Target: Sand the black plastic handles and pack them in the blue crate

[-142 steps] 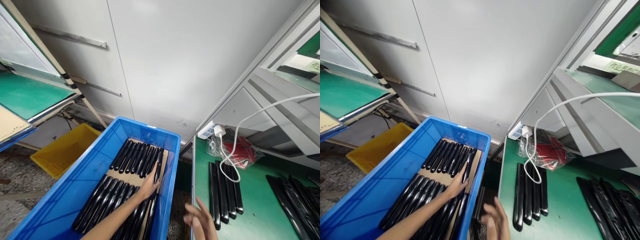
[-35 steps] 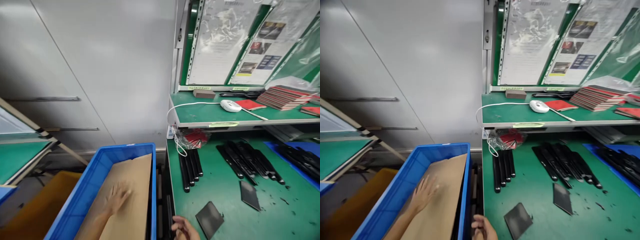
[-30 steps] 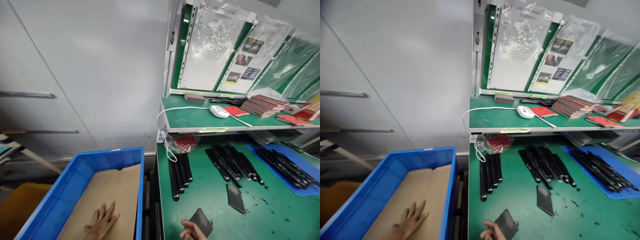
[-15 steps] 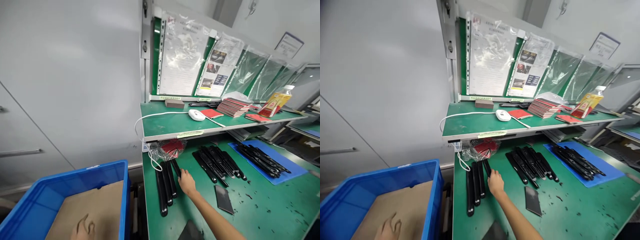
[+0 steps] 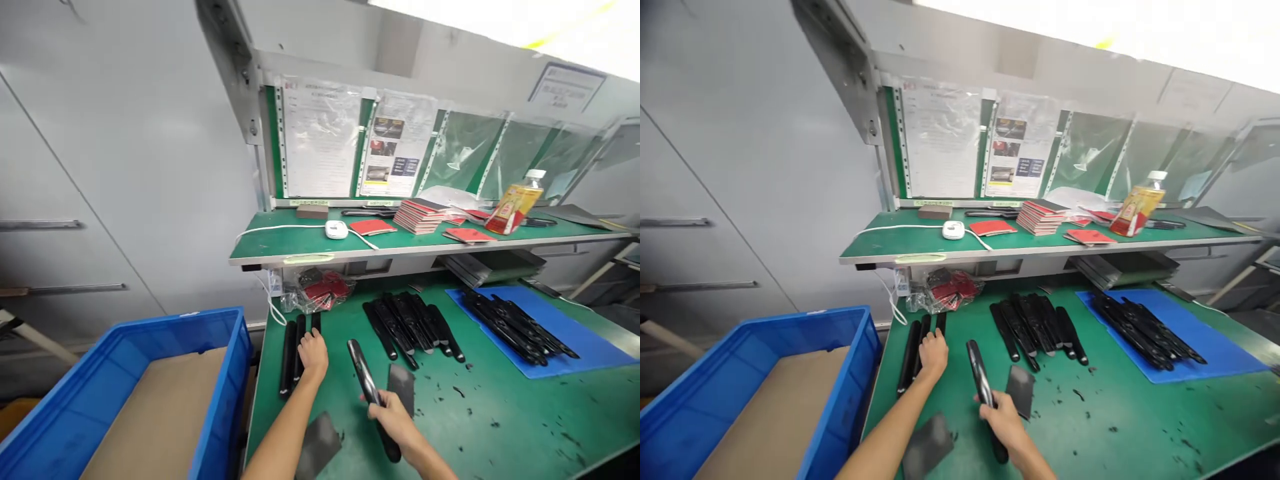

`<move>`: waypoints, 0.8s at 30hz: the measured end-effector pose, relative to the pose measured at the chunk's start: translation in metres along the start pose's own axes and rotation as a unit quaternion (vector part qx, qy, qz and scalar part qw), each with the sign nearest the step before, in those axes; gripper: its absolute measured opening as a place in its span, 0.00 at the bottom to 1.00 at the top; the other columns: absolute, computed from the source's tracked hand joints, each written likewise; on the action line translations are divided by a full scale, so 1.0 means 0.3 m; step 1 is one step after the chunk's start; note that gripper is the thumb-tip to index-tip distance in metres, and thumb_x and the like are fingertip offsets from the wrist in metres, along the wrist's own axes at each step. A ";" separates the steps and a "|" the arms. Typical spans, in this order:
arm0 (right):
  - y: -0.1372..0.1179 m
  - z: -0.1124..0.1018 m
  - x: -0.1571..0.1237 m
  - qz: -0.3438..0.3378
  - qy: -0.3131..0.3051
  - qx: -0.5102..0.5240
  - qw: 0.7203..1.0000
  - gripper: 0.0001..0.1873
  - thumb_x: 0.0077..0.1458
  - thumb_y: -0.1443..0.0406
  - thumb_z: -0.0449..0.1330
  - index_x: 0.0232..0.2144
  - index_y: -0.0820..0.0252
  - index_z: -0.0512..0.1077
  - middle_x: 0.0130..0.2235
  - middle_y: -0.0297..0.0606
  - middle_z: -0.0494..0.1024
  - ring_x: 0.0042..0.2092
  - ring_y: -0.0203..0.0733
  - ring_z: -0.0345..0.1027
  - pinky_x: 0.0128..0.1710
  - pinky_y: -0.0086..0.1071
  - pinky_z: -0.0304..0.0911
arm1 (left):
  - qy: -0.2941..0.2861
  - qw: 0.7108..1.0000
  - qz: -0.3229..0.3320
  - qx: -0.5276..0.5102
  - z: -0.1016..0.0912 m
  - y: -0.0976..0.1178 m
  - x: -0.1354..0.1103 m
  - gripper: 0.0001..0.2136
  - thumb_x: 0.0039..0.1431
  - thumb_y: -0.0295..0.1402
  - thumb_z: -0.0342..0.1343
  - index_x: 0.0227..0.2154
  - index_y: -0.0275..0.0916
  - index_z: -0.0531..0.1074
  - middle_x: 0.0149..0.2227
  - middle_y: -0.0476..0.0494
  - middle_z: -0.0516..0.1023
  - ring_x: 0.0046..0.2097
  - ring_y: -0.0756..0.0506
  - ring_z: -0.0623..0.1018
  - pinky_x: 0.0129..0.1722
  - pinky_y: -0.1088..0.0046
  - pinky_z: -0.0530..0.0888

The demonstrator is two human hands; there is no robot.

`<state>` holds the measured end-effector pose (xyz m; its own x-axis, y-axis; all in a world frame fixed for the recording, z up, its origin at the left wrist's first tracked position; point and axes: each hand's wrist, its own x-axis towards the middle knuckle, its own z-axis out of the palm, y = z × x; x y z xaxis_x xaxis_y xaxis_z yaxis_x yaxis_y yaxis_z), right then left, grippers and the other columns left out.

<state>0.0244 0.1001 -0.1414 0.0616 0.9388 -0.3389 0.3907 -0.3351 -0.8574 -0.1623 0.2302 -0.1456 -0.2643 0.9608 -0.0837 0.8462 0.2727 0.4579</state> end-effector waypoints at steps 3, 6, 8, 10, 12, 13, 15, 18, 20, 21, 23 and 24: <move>0.028 -0.088 -0.111 0.001 -0.078 0.116 0.990 0.21 0.47 0.64 0.55 0.42 0.65 0.78 0.39 0.42 0.80 0.36 0.43 0.74 0.36 0.34 0.69 | -0.028 0.999 -0.039 0.003 0.017 0.086 0.004 0.17 0.63 0.38 0.59 0.51 0.35 0.71 0.51 0.37 0.74 0.49 0.40 0.76 0.49 0.55 0.76; 0.074 -0.175 -0.215 -0.010 -0.137 0.200 0.970 0.35 0.51 0.60 0.54 0.61 0.62 0.65 0.51 0.47 0.76 0.34 0.41 0.73 0.34 0.35 0.69 | -0.039 0.999 -0.021 -0.018 -0.016 0.069 -0.060 0.15 0.63 0.35 0.58 0.51 0.37 0.72 0.49 0.38 0.76 0.49 0.41 0.77 0.48 0.60 0.76; 0.115 -0.213 -0.274 -0.042 -0.164 0.150 0.974 0.35 0.58 0.57 0.52 0.67 0.53 0.56 0.55 0.45 0.73 0.37 0.42 0.73 0.36 0.36 0.69 | -0.016 0.999 0.004 -0.031 -0.061 -0.021 -0.175 0.20 0.65 0.30 0.52 0.59 0.38 0.67 0.55 0.34 0.72 0.56 0.41 0.74 0.55 0.63 0.72; 0.158 -0.218 -0.315 -0.147 -0.198 -0.046 0.968 0.28 0.65 0.58 0.49 0.66 0.43 0.57 0.54 0.43 0.73 0.43 0.44 0.73 0.42 0.35 0.68 | 0.017 0.999 0.017 -0.037 -0.124 -0.147 -0.350 0.27 0.67 0.28 0.44 0.68 0.40 0.53 0.63 0.33 0.64 0.64 0.42 0.67 0.61 0.66 0.66; 0.196 -0.185 -0.330 -0.321 -0.236 -0.291 0.870 0.27 0.65 0.62 0.52 0.64 0.37 0.60 0.49 0.41 0.76 0.44 0.46 0.73 0.43 0.35 0.68 | 0.043 0.998 0.012 -0.041 -0.192 -0.276 -0.559 0.29 0.70 0.33 0.39 0.72 0.44 0.39 0.67 0.36 0.61 0.67 0.42 0.63 0.64 0.62 0.63; 0.212 -0.159 -0.326 -0.396 -0.249 -0.372 0.802 0.30 0.62 0.66 0.55 0.64 0.37 0.60 0.46 0.41 0.76 0.43 0.47 0.73 0.42 0.36 0.68 | 0.052 0.997 0.012 -0.054 -0.221 -0.333 -0.664 0.29 0.71 0.37 0.39 0.72 0.46 0.39 0.67 0.39 0.61 0.67 0.41 0.62 0.64 0.60 0.63; 0.238 -0.098 -0.299 -0.482 -0.262 -0.442 0.709 0.38 0.54 0.71 0.61 0.65 0.43 0.59 0.43 0.44 0.76 0.41 0.50 0.72 0.37 0.37 0.67 | 0.047 0.998 0.005 -0.040 -0.261 -0.431 -0.851 0.28 0.71 0.41 0.39 0.71 0.49 0.42 0.67 0.42 0.63 0.67 0.40 0.63 0.63 0.57 0.64; 0.262 -0.036 -0.239 -0.514 -0.271 -0.449 0.679 0.42 0.49 0.73 0.62 0.65 0.51 0.58 0.44 0.47 0.75 0.39 0.51 0.71 0.32 0.37 0.65 | 0.019 0.999 -0.009 0.036 -0.261 -0.528 -1.042 0.25 0.71 0.41 0.40 0.69 0.51 0.51 0.62 0.43 0.70 0.61 0.39 0.71 0.54 0.63 0.74; 0.267 -0.035 -0.214 -0.527 -0.266 -0.461 0.663 0.42 0.49 0.73 0.61 0.66 0.52 0.57 0.44 0.47 0.75 0.38 0.51 0.71 0.30 0.37 0.64 | 0.023 0.995 0.021 0.094 -0.230 -0.558 -1.110 0.24 0.71 0.38 0.42 0.68 0.52 0.55 0.58 0.44 0.74 0.56 0.42 0.76 0.46 0.71 0.77; 0.269 -0.047 -0.210 -0.529 -0.259 -0.468 0.659 0.42 0.50 0.74 0.59 0.66 0.53 0.56 0.44 0.48 0.75 0.38 0.51 0.71 0.30 0.37 0.64 | 0.032 0.990 0.054 0.125 -0.210 -0.565 -1.130 0.23 0.71 0.35 0.43 0.67 0.53 0.56 0.56 0.44 0.75 0.53 0.44 0.78 0.44 0.74 0.77; 0.277 -0.092 -0.221 -0.534 -0.254 -0.478 0.650 0.41 0.50 0.75 0.58 0.66 0.55 0.56 0.44 0.49 0.75 0.37 0.52 0.72 0.29 0.38 0.66 | 0.040 0.970 0.133 0.199 -0.165 -0.567 -1.150 0.25 0.70 0.31 0.46 0.67 0.56 0.57 0.51 0.44 0.77 0.46 0.46 0.81 0.39 0.76 0.77; 0.285 -0.122 -0.233 -0.541 -0.260 -0.477 0.642 0.40 0.51 0.74 0.58 0.65 0.55 0.57 0.43 0.48 0.75 0.36 0.52 0.73 0.28 0.39 0.67 | 0.035 0.955 0.170 0.240 -0.144 -0.567 -1.153 0.26 0.69 0.30 0.48 0.67 0.57 0.57 0.48 0.44 0.78 0.42 0.46 0.81 0.37 0.75 0.77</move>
<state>0.0872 0.0089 -0.1768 -0.9379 0.3442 -0.0423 0.3465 0.9250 -0.1561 -0.2346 -0.1506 -0.1564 0.0481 0.9968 0.0644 0.9988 -0.0474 -0.0115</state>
